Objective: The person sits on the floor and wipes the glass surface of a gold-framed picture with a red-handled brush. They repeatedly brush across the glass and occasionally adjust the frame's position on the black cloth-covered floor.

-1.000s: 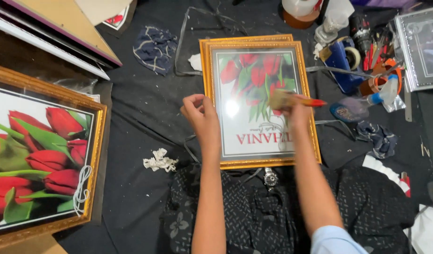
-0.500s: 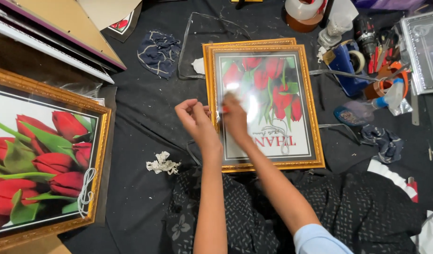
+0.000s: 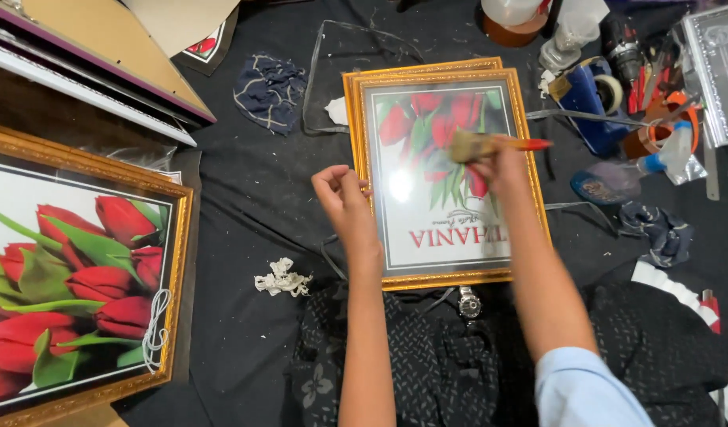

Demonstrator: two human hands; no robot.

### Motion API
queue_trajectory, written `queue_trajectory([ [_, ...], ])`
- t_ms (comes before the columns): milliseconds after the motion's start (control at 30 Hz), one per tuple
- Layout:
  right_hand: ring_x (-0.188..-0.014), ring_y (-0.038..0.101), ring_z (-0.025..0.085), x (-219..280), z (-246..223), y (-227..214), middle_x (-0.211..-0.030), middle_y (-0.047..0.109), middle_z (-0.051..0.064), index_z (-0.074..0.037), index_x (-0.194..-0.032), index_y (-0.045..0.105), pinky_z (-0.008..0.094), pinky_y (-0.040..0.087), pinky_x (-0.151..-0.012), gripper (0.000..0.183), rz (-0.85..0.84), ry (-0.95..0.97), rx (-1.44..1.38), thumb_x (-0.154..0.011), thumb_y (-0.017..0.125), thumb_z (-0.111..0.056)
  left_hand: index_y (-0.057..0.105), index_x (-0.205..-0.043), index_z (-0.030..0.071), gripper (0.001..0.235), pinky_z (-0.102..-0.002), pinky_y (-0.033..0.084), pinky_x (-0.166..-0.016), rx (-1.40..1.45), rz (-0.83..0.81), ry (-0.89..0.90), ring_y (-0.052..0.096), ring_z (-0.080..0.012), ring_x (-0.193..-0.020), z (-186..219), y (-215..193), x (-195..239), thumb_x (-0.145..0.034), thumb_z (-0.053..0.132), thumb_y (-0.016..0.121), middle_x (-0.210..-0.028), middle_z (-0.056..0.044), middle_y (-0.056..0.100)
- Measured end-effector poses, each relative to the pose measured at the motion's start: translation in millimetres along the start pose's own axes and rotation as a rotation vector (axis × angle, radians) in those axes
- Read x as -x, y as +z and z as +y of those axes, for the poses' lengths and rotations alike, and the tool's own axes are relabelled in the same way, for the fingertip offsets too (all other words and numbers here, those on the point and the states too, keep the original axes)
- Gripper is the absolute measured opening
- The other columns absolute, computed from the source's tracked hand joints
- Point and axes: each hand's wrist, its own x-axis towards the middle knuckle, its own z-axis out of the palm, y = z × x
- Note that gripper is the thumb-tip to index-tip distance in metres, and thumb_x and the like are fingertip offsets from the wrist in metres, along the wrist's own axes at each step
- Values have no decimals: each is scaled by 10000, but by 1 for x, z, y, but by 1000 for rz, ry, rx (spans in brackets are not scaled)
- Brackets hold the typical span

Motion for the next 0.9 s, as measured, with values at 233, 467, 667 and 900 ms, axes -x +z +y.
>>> queue_trajectory([
  [233,-793,739,308,-69,-44,-97,-916,695,26,-289,-853,758,476,641,-471,153,476,-360,266,-788,689,-168,502,-1111,149,186,-286,505,-793,-25,-5,-3,550,-140,-897,-9,1,-3,-964,257,538,-1031,-74,477],
  [467,-914,676,417,81,1,46,-935,657,107,-209,-912,784,516,550,-843,186,150,-828,1099,-832,674,-83,497,-1103,140,181,-293,500,-803,-40,-17,6,547,-137,-889,-11,1,-4,-959,242,533,-1022,-68,473],
  [667,-1128,649,383,152,72,159,-1196,610,95,-187,-1067,689,473,546,-961,307,-245,-1045,891,-781,649,-81,502,-1088,120,158,-250,486,-793,-16,-2,-7,536,-93,-897,-5,1,-2,-949,187,533,-1016,-16,455],
  [900,-522,712,282,48,44,145,-679,714,128,-78,-956,697,422,534,-366,408,-240,-260,552,-834,758,-463,500,-1066,111,144,-242,484,-780,-1,12,-11,538,-96,-895,-3,-6,-6,-936,164,532,-1009,-23,438],
])
